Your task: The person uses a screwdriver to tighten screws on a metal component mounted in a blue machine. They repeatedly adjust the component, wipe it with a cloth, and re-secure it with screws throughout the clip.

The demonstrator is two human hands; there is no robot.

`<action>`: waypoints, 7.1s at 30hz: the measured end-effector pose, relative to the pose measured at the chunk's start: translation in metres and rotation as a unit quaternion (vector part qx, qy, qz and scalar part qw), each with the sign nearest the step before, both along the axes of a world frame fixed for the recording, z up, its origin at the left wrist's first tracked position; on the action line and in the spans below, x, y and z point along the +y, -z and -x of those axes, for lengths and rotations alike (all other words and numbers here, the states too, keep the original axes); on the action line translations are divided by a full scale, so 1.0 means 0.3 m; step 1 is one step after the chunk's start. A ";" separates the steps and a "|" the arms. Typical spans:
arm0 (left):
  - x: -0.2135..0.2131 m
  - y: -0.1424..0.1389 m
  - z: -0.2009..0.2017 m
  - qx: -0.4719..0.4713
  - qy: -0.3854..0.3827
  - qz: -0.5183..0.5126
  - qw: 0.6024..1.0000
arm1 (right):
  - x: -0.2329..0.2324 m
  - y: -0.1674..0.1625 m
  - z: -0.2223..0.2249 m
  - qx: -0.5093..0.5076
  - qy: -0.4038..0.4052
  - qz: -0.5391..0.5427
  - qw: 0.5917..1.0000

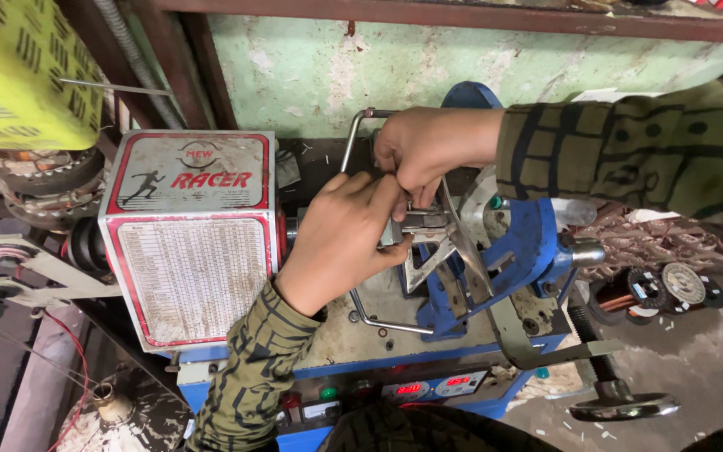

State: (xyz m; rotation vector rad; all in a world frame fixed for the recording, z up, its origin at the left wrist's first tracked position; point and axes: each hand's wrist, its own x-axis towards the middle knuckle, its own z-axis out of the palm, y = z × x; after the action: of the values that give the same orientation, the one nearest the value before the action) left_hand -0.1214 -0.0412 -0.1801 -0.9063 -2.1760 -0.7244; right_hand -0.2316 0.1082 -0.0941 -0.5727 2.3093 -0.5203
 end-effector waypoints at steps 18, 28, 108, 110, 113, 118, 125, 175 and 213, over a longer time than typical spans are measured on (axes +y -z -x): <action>0.000 0.006 -0.001 -0.002 0.002 -0.005 1.000 | 0.005 0.003 0.009 -0.027 -0.030 -0.017 0.999; -0.002 -0.001 -0.004 -0.009 -0.003 -0.004 1.000 | 0.010 0.032 0.044 -0.049 -0.011 -0.031 0.998; -0.009 -0.041 0.005 -0.053 0.010 0.073 0.996 | 1.227 1.093 -0.840 0.210 0.575 0.514 0.601; -0.009 -0.036 0.004 -0.094 -0.012 0.079 0.992 | 1.221 1.162 -0.840 0.180 0.612 0.495 0.590; -0.013 -0.026 0.002 -0.142 -0.035 0.081 0.986 | 1.208 1.234 -0.837 0.140 0.700 0.414 0.564; -0.019 -0.017 0.015 -0.045 0.015 0.094 0.994 | 1.160 1.279 -0.902 0.168 0.611 0.527 0.566; -0.019 -0.026 0.008 -0.084 0.023 0.062 0.994 | 1.068 1.207 -0.944 0.133 0.608 0.515 0.590; -0.030 -0.018 0.014 -0.076 0.020 0.056 0.995 | 1.038 1.241 -1.032 0.248 0.760 0.500 0.332; -0.033 -0.003 0.047 0.027 0.029 0.122 0.992 | 0.088 0.940 -0.736 0.269 0.311 0.556 0.722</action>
State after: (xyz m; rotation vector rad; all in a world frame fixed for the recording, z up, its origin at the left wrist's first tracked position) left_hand -0.1354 -0.0512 -0.1792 -1.1042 -2.2302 -0.4610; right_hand -0.0108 0.1345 -0.3762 -0.4570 2.4585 -2.4389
